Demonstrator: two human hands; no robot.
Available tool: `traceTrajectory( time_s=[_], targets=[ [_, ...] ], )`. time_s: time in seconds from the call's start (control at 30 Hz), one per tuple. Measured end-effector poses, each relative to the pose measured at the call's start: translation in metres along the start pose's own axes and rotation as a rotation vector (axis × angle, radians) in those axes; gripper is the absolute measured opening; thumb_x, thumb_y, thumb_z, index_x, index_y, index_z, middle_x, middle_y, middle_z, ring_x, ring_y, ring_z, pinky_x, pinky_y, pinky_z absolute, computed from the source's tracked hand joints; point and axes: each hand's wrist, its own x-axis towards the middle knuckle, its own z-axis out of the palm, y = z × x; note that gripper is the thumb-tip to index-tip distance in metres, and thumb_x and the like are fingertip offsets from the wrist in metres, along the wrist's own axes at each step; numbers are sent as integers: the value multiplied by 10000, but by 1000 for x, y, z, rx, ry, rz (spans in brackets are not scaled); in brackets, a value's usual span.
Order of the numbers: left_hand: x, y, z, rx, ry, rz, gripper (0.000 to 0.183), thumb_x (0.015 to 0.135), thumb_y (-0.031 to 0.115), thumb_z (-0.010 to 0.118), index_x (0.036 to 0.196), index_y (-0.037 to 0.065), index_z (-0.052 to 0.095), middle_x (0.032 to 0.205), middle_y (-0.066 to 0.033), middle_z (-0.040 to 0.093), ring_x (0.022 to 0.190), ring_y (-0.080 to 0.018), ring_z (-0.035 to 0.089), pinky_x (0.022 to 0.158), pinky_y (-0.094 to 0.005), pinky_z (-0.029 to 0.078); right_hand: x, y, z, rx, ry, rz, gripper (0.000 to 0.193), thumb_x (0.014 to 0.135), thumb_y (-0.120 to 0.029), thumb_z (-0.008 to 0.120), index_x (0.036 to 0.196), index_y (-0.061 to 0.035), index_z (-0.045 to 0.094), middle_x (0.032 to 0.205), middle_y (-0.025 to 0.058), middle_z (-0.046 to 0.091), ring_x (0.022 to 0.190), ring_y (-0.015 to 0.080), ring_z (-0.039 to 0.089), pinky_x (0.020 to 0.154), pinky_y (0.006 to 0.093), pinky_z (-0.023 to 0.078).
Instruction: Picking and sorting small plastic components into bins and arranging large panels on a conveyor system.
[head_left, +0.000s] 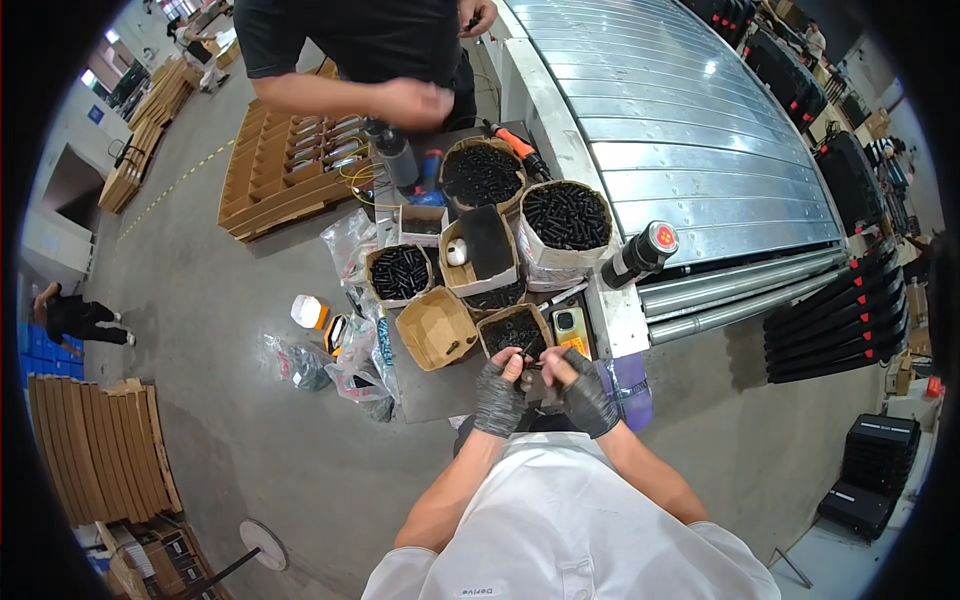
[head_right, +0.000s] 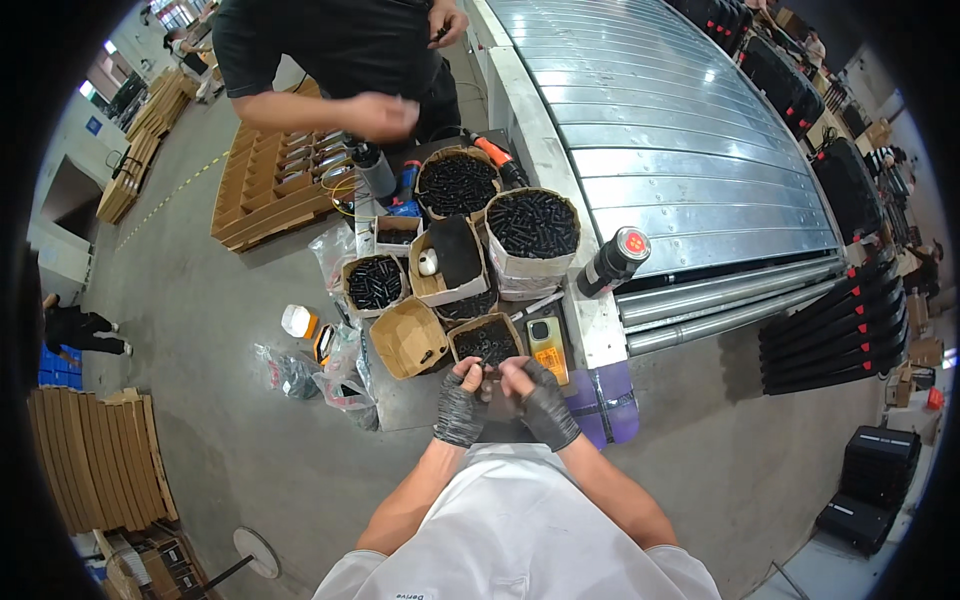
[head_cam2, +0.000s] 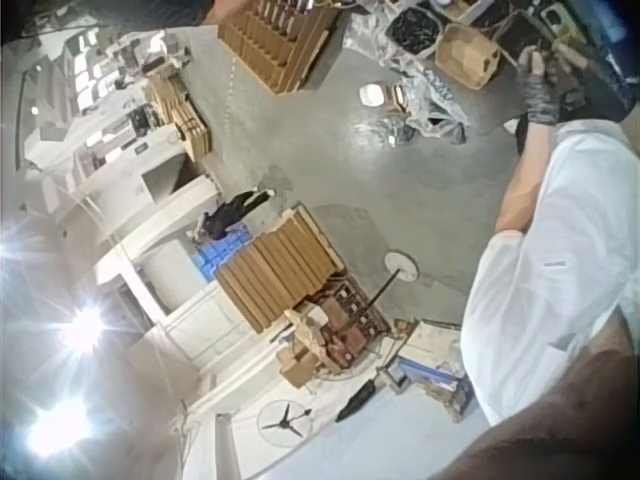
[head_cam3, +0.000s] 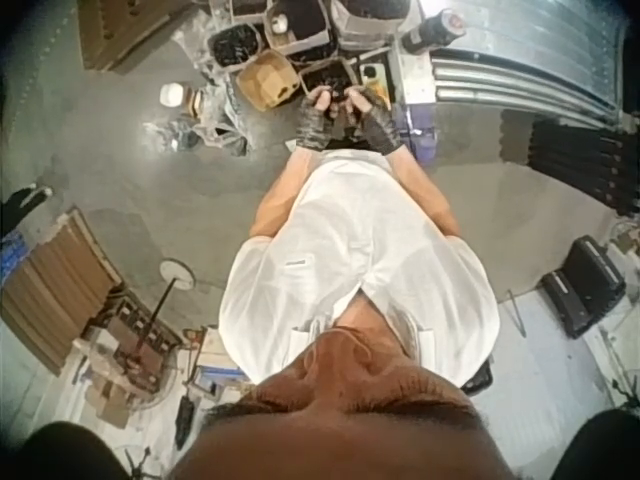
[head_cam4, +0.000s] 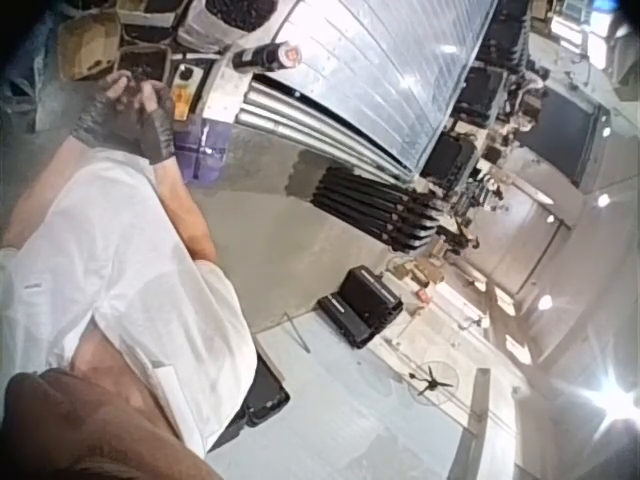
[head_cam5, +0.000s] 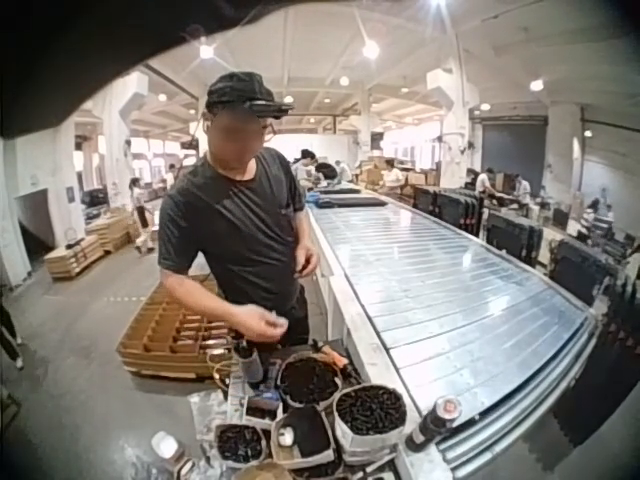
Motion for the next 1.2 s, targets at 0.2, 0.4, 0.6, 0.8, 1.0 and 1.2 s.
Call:
traceTrajectory(
  time_s=[0.2, 0.4, 0.6, 0.8, 1.0, 1.2],
  targets=[
    [-5, 17, -10, -237, -151, -103, 144, 901, 127, 619, 1034, 71, 617, 910, -82, 623, 680, -119, 555, 578, -230, 459, -7, -26, -7, 551, -193, 201, 372, 956, -245, 464, 1250, -21, 505, 1159, 111, 605, 1002, 172, 600, 804, 267, 495],
    [-8, 18, -17, -243, -150, -142, 160, 891, 114, 628, 1040, 55, 627, 944, -105, 635, 757, -150, 601, 620, -243, 499, -2, 2, -23, 531, -159, 284, 431, 927, -215, 477, 1307, -13, 470, 1235, 130, 563, 1140, 199, 547, 934, 306, 466],
    [-12, 24, -16, -195, -156, -139, 172, 890, 99, 623, 1054, 47, 620, 923, -97, 632, 745, -146, 589, 601, -238, 483, -7, -9, -22, 487, -150, 298, 372, 885, -77, 558, 1247, 1, 515, 1104, 123, 623, 1007, 227, 616, 868, 337, 508],
    [-16, 24, -10, -95, -97, -135, 175, 885, 113, 634, 1045, 44, 618, 906, -82, 631, 732, -140, 584, 606, -235, 476, -4, -17, -20, 318, -114, 223, 277, 915, -127, 573, 1161, -1, 564, 935, 82, 631, 850, 179, 619, 767, 283, 514],
    [-18, 24, -2, -26, -80, -165, 171, 877, 126, 648, 1027, 49, 620, 894, -63, 637, 752, -127, 592, 634, -222, 481, -1, -7, -23, 346, -114, 202, 174, 937, -163, 554, 1035, -22, 586, 885, 58, 608, 824, 171, 609, 743, 279, 510],
    [-17, 22, 2, 62, -71, -175, 175, 874, 147, 653, 1025, 64, 625, 878, -27, 637, 732, -102, 583, 637, -216, 479, 0, -8, -22, 334, -79, 238, 205, 945, -185, 550, 1041, -10, 594, 871, 47, 603, 821, 156, 599, 767, 257, 503]
  ],
)
